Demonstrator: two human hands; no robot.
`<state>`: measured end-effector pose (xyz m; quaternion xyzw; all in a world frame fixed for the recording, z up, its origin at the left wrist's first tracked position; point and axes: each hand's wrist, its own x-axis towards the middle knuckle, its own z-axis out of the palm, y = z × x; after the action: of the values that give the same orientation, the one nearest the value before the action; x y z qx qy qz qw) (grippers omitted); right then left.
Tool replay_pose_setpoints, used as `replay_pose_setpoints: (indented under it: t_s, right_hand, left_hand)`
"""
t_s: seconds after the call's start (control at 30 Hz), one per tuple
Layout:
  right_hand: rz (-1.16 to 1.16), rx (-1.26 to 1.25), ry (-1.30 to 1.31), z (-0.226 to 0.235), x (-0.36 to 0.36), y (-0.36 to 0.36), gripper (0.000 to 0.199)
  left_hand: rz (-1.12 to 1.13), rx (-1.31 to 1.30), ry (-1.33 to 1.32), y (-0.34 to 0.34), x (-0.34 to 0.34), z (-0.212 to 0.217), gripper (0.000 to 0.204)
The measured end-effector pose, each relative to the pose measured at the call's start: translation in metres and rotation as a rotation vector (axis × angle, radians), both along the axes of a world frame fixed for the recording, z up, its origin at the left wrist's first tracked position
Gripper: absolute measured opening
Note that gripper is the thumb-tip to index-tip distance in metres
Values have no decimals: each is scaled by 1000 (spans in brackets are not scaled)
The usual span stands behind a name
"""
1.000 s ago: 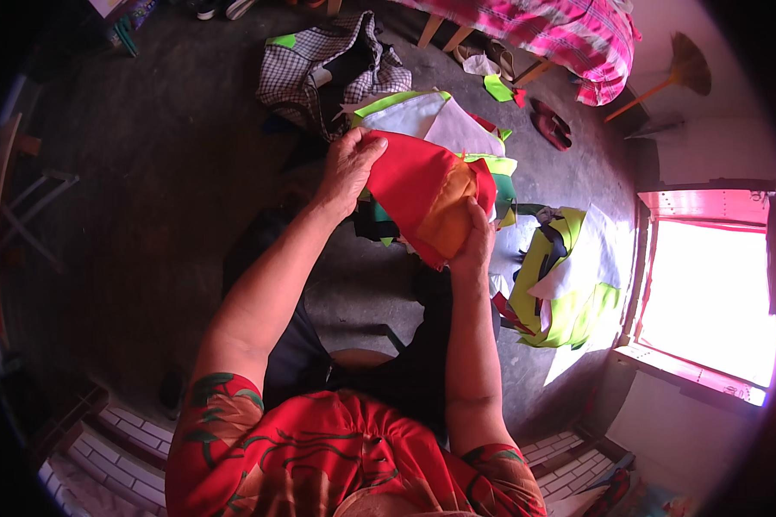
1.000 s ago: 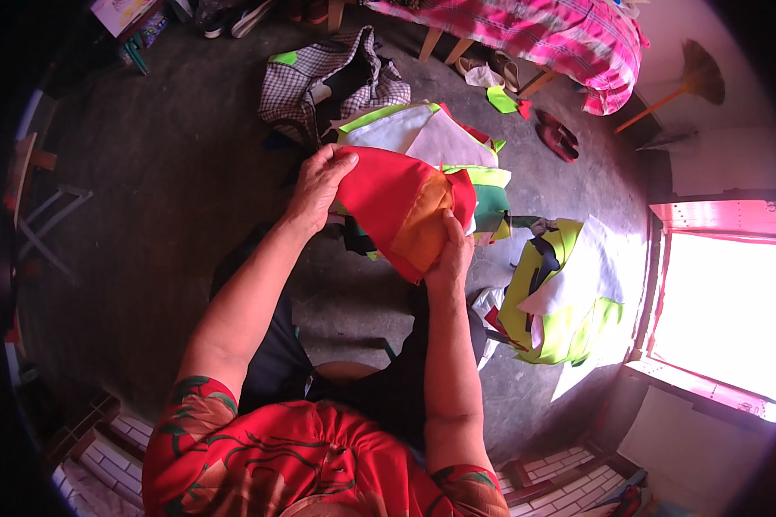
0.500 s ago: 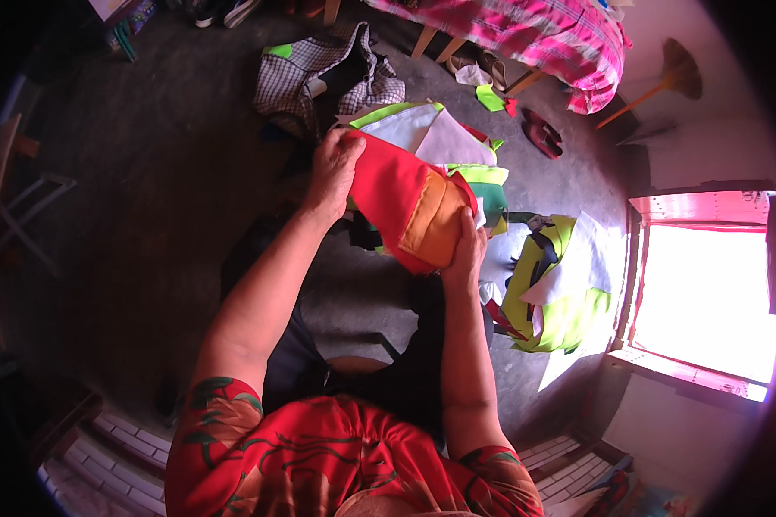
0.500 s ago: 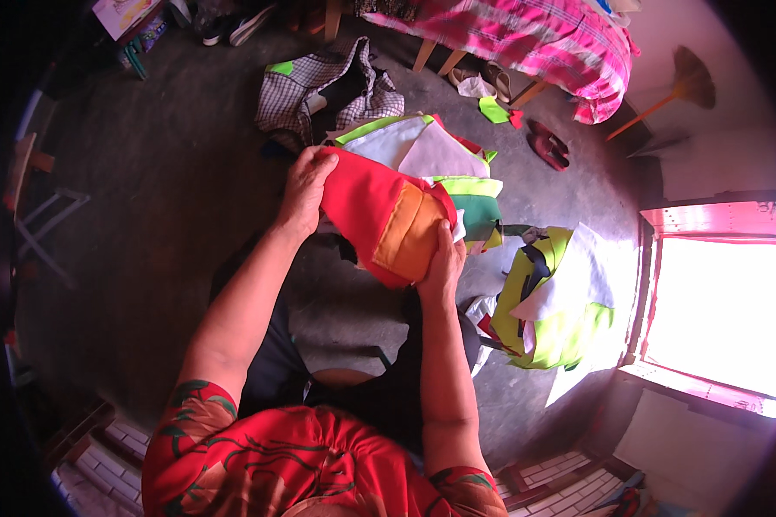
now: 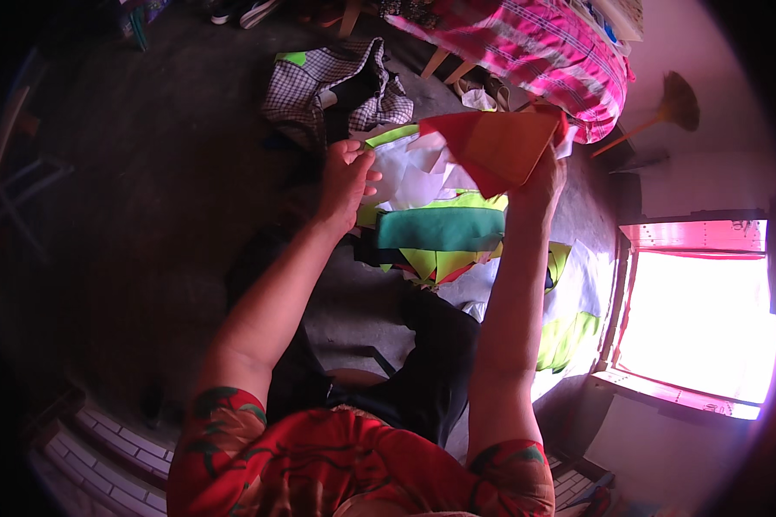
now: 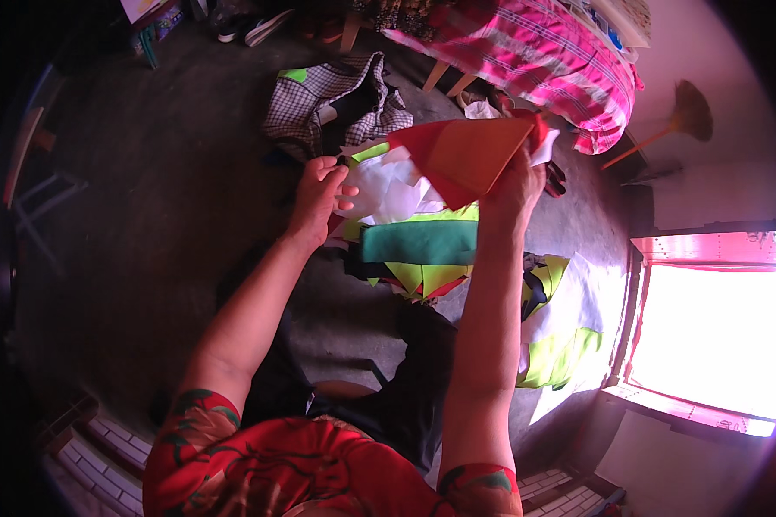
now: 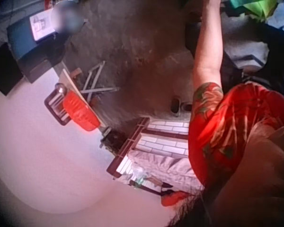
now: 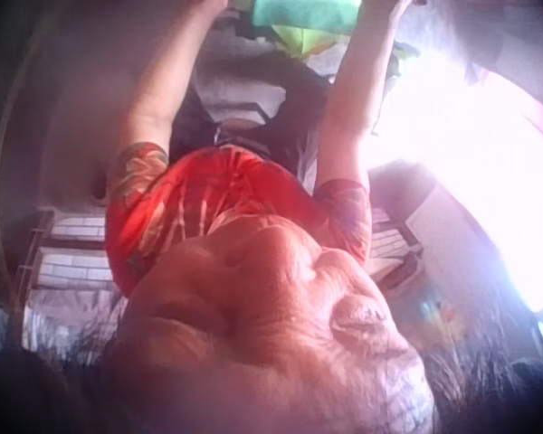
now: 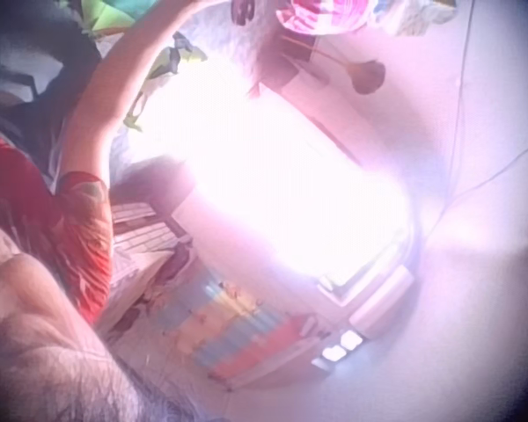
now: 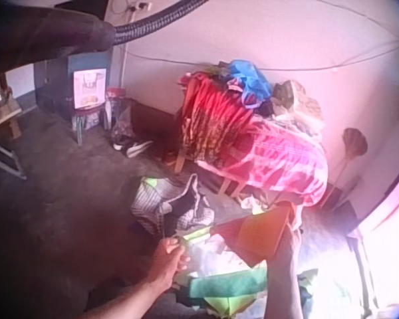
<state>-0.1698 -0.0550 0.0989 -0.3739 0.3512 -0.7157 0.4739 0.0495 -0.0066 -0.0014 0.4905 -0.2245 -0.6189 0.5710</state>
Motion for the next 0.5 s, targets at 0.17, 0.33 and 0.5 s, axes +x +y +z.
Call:
replay_pose_setpoints:
  t_s: [0.17, 0.33, 0.5]
  right_hand:
    - [-256, 76, 50, -51, -34, -6, 30]
    - [-359, 519, 93, -183, -94, 29, 21]
    - [-207, 674, -156, -208, -117, 33, 18]
  left_hand:
    - [-49, -24, -2, 0, 5, -6, 37]
    - [-108, -7, -9, 0, -6, -5, 33]
    - [-138, -15, -16, 0, -5, -7, 29]
